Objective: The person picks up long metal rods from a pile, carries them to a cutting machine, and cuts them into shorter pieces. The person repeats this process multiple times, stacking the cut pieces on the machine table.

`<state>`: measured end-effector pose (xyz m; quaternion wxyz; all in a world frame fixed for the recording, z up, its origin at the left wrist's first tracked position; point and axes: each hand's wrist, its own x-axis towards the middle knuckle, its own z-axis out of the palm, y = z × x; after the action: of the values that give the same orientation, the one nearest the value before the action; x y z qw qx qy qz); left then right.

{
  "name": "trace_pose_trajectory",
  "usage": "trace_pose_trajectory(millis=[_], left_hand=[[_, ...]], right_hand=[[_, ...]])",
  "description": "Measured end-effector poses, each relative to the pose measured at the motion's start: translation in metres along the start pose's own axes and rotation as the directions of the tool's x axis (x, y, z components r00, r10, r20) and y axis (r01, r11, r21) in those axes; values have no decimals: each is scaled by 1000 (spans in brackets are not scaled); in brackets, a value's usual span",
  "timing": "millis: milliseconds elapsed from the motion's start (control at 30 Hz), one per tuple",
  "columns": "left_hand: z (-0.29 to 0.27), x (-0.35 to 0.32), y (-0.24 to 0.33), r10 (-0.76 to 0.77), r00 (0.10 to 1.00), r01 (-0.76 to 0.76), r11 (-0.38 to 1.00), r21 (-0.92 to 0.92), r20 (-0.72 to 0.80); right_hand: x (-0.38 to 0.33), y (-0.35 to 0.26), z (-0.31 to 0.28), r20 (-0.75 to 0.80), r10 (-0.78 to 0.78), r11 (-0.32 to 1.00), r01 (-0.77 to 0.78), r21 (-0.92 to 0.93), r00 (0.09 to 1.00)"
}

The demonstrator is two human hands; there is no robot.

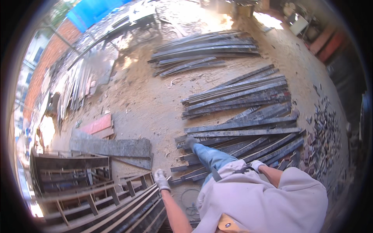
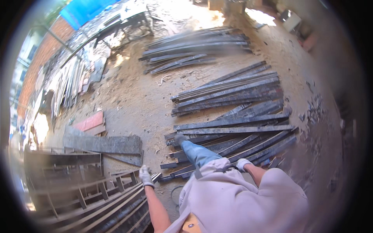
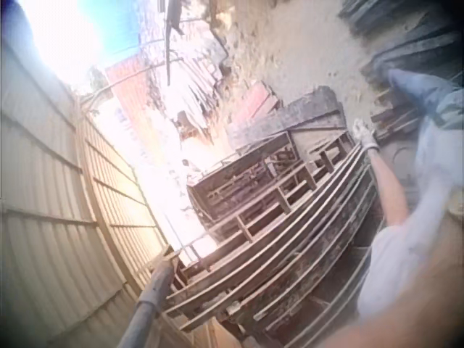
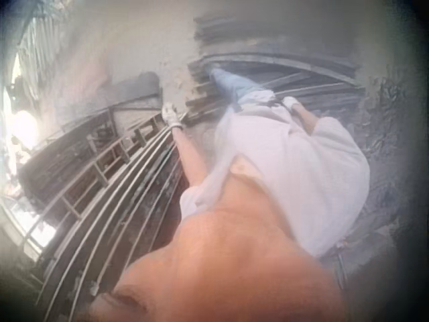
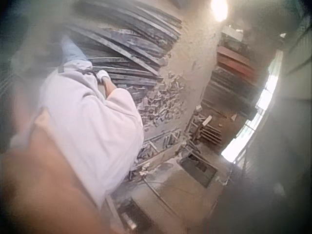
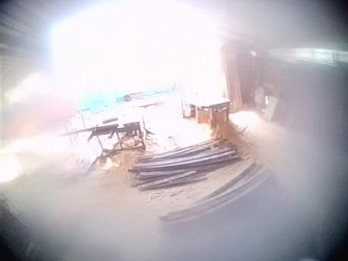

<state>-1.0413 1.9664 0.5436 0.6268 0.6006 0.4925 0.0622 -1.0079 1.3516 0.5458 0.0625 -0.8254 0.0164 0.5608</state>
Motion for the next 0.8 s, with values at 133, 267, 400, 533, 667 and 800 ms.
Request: trace_pose_trajectory(millis=[133, 267, 400, 533, 667, 800], left_hand=[[-1, 106, 58, 50, 998, -54, 982, 178, 27], [-27, 175, 14, -158, 957, -28, 784, 620, 243], [-33, 202, 62, -387, 875, -81, 478, 875, 292], [-17, 313, 121, -448, 814, -196, 385, 902, 368], [9, 458, 186, -440, 793, -301, 317, 899, 421], [72, 613, 268, -363, 834, -359, 214, 909, 415]], right_hand=[[55, -114, -57, -66, 73, 995, -68, 70, 995], [126, -220, -139, -166, -160, 986, 149, -77, 973], [132, -330, -226, -212, 152, 678, 54, 733, 965], [167, -385, -258, -120, 268, 345, 21, 939, 956], [220, -432, -233, -73, 424, 227, -28, 973, 903], [269, -479, -154, 12, 369, 159, -76, 984, 929]])
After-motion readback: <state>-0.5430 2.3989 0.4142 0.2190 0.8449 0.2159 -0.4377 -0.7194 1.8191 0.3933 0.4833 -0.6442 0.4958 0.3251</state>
